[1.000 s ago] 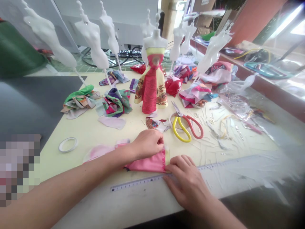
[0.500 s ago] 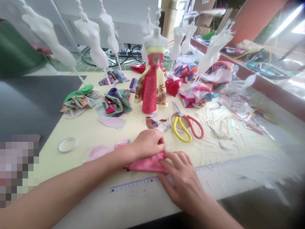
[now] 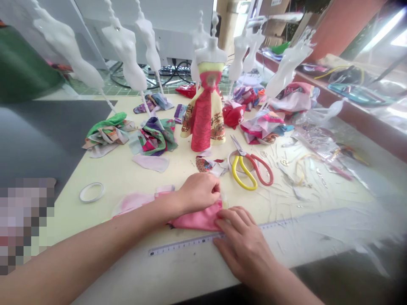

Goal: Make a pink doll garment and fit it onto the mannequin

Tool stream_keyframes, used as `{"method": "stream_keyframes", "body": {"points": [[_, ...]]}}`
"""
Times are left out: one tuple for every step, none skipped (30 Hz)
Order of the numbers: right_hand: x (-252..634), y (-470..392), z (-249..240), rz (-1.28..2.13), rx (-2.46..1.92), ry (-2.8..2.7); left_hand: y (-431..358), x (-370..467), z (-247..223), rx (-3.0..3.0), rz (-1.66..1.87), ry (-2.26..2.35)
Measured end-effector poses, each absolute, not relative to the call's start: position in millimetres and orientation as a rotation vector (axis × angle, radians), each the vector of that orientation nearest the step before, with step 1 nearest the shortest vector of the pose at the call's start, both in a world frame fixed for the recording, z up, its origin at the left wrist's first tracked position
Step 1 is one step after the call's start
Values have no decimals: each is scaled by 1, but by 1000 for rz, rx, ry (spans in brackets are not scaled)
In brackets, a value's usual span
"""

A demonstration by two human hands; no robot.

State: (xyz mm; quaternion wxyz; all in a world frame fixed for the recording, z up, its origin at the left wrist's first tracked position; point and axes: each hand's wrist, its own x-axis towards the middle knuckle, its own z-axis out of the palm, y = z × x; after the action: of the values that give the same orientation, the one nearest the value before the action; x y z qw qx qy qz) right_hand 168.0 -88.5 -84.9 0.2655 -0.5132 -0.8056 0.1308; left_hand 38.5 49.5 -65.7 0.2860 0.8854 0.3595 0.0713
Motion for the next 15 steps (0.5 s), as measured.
{"method": "stream_keyframes", "body": {"points": [[169, -89, -86, 355, -1382, -2188, 49, 38, -65, 2363, 186, 967], [169, -89, -87, 351, -1377, -2192, 49, 38, -65, 2359, 180, 970], [171, -90, -87, 336, -1370, -2186, 49, 38, -64, 2353, 174, 970], [173, -90, -88, 315, -1363, -2177, 49, 38, -64, 2345, 169, 965], [175, -90, -88, 291, -1358, -2167, 50, 38, -63, 2336, 166, 960], [177, -91, -89, 269, -1357, -2158, 50, 38, -63, 2328, 164, 954], [179, -91, -89, 252, -1358, -2153, 50, 38, -62, 2322, 164, 948], [181, -91, -89, 241, -1362, -2149, 51, 38, -62, 2318, 164, 943], [182, -91, -90, 236, -1368, -2147, 51, 38, -62, 2316, 160, 941], [183, -91, -91, 237, -1376, -2147, 52, 38, -62, 2313, 153, 941], [184, -91, -91, 238, -1381, -2147, 52, 39, -62, 2310, 146, 940], [184, -91, -92, 241, -1385, -2147, 52, 39, -63, 2308, 142, 940], [184, -90, -93, 244, -1390, -2147, 52, 39, -63, 2306, 144, 940], [183, -90, -93, 248, -1390, -2148, 52, 39, -64, 2305, 152, 936], [183, -91, -94, 252, -1391, -2148, 52, 39, -64, 2305, 167, 928]]}}
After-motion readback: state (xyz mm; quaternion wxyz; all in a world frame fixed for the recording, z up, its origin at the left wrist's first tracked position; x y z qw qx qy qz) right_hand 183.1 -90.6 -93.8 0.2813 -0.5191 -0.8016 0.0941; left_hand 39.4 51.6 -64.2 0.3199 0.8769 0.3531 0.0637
